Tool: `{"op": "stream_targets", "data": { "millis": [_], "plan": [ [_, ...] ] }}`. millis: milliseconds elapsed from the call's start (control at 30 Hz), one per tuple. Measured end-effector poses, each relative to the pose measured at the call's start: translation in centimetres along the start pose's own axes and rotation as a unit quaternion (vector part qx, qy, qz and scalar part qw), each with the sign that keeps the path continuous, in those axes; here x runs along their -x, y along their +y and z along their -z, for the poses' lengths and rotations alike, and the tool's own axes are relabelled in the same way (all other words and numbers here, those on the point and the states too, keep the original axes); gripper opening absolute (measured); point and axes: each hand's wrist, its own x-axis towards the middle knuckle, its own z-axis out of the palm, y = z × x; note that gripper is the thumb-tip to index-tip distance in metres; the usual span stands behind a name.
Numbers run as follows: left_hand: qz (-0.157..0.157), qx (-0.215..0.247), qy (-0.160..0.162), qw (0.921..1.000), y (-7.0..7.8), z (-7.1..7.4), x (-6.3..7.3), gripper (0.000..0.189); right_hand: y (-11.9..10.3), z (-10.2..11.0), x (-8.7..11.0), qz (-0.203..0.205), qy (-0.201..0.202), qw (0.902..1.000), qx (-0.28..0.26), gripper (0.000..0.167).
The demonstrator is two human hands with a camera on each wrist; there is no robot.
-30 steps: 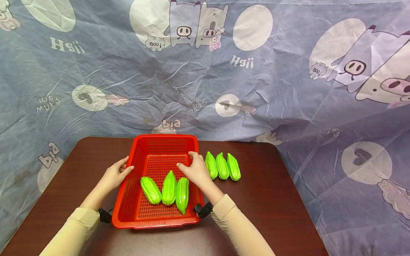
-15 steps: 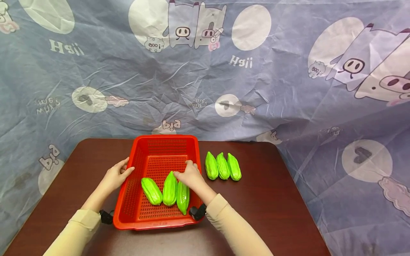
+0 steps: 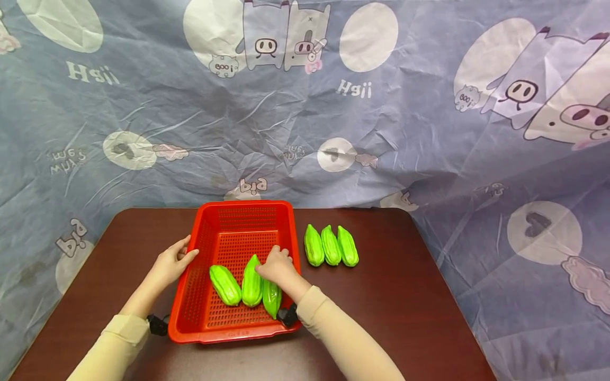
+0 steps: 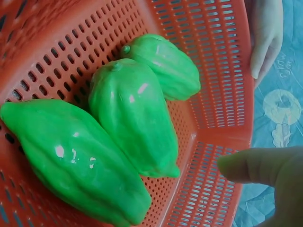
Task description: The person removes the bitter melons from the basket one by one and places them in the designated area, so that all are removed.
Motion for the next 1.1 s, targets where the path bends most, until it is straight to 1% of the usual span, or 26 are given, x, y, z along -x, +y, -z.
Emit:
{"op": "stream_targets", "data": {
  "millis": [133,300,400,600,667,800,867,1100],
  "plan": [
    [0.001,-0.003,-0.002,1.0,0.0,0.0,0.0,0.063,0.1,-0.4,-0.5,-0.004,-0.007,0.9998,0.017,0.071],
    [0.001,-0.008,-0.003,1.0,0.2,0.0,0.0,0.064,0.0,-0.7,-0.6,-0.015,-0.034,0.999,0.026,0.078],
    [0.001,-0.007,-0.003,1.0,0.3,0.0,0.1,0.064,-0.1,-0.8,-0.6,-0.028,-0.045,0.9981,0.032,0.077],
    [0.001,-0.008,-0.001,1.0,0.3,0.0,0.1,0.063,-0.3,-1.2,-0.9,-0.035,-0.062,0.9961,0.053,0.067],
    [0.001,-0.009,0.0,1.0,0.3,0.0,0.1,0.063,-0.4,-1.3,-1.1,-0.033,-0.075,0.994,0.072,0.067],
    [-0.001,-0.01,0.001,0.9999,0.3,0.0,0.1,0.063,-0.4,-1.6,-1.6,-0.03,-0.103,0.9859,0.128,0.066],
    [-0.002,-0.01,0.003,0.9999,0.3,0.0,0.1,0.063,-0.3,-1.7,-1.7,-0.029,-0.11,0.9832,0.143,0.065],
    [-0.006,-0.013,0.009,0.9998,0.3,-0.1,0.0,0.063,-0.1,-1.9,-1.8,-0.029,-0.105,0.9805,0.164,0.041]
  ]
}}
